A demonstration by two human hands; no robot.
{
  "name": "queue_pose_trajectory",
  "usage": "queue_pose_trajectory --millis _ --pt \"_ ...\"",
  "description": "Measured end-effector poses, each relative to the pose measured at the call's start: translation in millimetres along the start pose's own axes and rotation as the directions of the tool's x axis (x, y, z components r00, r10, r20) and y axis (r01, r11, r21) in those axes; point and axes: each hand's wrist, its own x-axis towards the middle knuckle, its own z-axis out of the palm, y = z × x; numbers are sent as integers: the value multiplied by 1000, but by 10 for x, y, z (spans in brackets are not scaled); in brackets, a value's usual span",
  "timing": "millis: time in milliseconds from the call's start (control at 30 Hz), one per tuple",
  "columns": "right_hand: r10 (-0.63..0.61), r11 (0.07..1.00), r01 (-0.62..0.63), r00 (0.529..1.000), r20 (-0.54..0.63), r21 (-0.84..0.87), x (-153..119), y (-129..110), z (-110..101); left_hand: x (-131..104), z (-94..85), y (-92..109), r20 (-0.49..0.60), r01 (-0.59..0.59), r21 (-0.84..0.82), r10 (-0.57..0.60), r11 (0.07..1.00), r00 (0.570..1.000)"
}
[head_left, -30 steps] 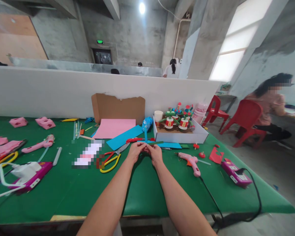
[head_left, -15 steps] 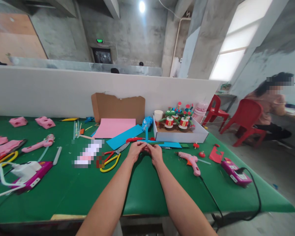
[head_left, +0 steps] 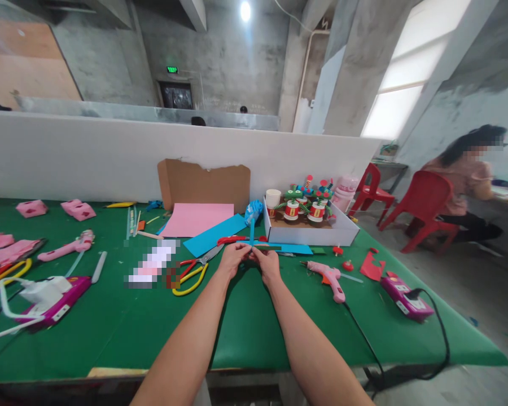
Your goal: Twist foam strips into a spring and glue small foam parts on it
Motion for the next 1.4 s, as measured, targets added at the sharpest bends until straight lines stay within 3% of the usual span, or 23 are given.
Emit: queue_pose_trajectory --millis 100,233,533,1100,1400 --pt "38 997 -42 998 50 70 21 -6 -19 -7 -2 41 -2 10 -62 -10 998 1000" --pt "103 984 -106 994 29 146 29 -14 -36 -23 8 78 -6 32 -134 -33 990 999" --pt "155 972 -164 986 63 170 -5 -31 -27 -23 14 49 18 25 -85 -24 996 1000" --pt "104 981 -115 992 76 154 -8 18 -15 -19 5 6 -19 -61 -115 59 991 998" --pt "25 998 -26 1000 17 61 40 53 -23 -23 1 7 57 -79 -45 81 996 995"
